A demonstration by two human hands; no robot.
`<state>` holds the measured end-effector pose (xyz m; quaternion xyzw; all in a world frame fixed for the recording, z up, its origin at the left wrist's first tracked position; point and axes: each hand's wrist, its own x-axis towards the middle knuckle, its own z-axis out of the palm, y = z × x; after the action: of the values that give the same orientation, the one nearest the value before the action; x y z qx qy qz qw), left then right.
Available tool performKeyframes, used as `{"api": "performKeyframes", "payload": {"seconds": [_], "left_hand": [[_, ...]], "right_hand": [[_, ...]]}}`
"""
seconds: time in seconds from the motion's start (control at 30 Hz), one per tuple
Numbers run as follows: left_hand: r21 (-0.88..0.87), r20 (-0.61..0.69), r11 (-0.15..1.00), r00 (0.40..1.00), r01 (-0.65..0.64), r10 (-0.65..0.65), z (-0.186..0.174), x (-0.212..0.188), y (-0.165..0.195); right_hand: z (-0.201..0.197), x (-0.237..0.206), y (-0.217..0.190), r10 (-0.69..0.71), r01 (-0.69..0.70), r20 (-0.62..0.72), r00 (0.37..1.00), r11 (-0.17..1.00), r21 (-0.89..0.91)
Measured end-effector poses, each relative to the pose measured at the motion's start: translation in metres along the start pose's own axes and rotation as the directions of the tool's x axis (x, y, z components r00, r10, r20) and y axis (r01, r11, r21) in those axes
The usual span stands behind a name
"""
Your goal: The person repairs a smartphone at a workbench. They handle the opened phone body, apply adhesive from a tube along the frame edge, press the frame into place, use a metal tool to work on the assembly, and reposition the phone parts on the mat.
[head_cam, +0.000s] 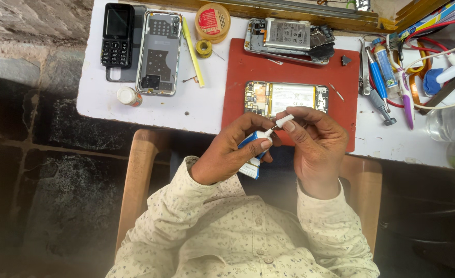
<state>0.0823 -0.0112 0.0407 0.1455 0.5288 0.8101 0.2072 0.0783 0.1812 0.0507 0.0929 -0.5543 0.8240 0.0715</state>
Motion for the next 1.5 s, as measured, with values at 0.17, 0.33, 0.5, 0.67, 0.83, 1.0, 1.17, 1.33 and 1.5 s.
{"api": "performKeyframes", "payload": {"seconds": [0.17,0.33,0.5,0.67,0.83,1.0,1.17,1.33,1.5], "left_hand": [[-0.026,0.027,0.999,0.999,-0.031,0.032,-0.001,0.001,-0.002],[-0.024,0.013,1.000,1.000,-0.007,0.008,0.000,0.001,0.000],[-0.004,0.012,1.000,1.000,-0.010,0.010,0.001,0.001,0.001],[0.043,0.020,0.998,0.999,-0.040,0.039,0.001,0.003,0.001],[0.038,0.024,0.999,0.999,-0.036,0.035,0.001,0.003,0.001],[0.029,0.026,0.999,0.999,-0.038,0.038,0.001,0.003,0.002],[0.025,0.036,0.999,0.999,-0.035,0.034,0.001,0.003,0.003],[0.048,0.008,0.999,1.000,0.009,-0.009,0.002,0.002,0.004],[0.066,0.002,0.998,1.000,0.015,-0.015,0.002,0.002,0.003]], "right_hand": [[-0.002,0.000,0.000,0.007,-0.007,0.000,1.000,1.000,0.022],[-0.002,0.000,0.002,0.002,-0.002,0.007,1.000,1.000,0.000],[-0.003,0.000,0.003,-0.012,0.012,0.003,1.000,1.000,0.011],[-0.002,0.000,0.003,-0.014,0.015,-0.017,1.000,0.999,0.030],[-0.002,-0.001,0.003,-0.010,0.010,-0.025,1.000,0.999,0.034],[-0.004,0.000,0.002,-0.013,0.013,-0.006,1.000,1.000,0.001],[-0.005,0.001,0.000,-0.008,0.007,-0.003,1.000,1.000,-0.029],[-0.005,0.007,-0.007,-0.002,0.011,0.055,0.998,0.988,-0.154],[-0.003,0.010,-0.014,-0.009,0.037,0.102,0.995,0.957,-0.286]]}}
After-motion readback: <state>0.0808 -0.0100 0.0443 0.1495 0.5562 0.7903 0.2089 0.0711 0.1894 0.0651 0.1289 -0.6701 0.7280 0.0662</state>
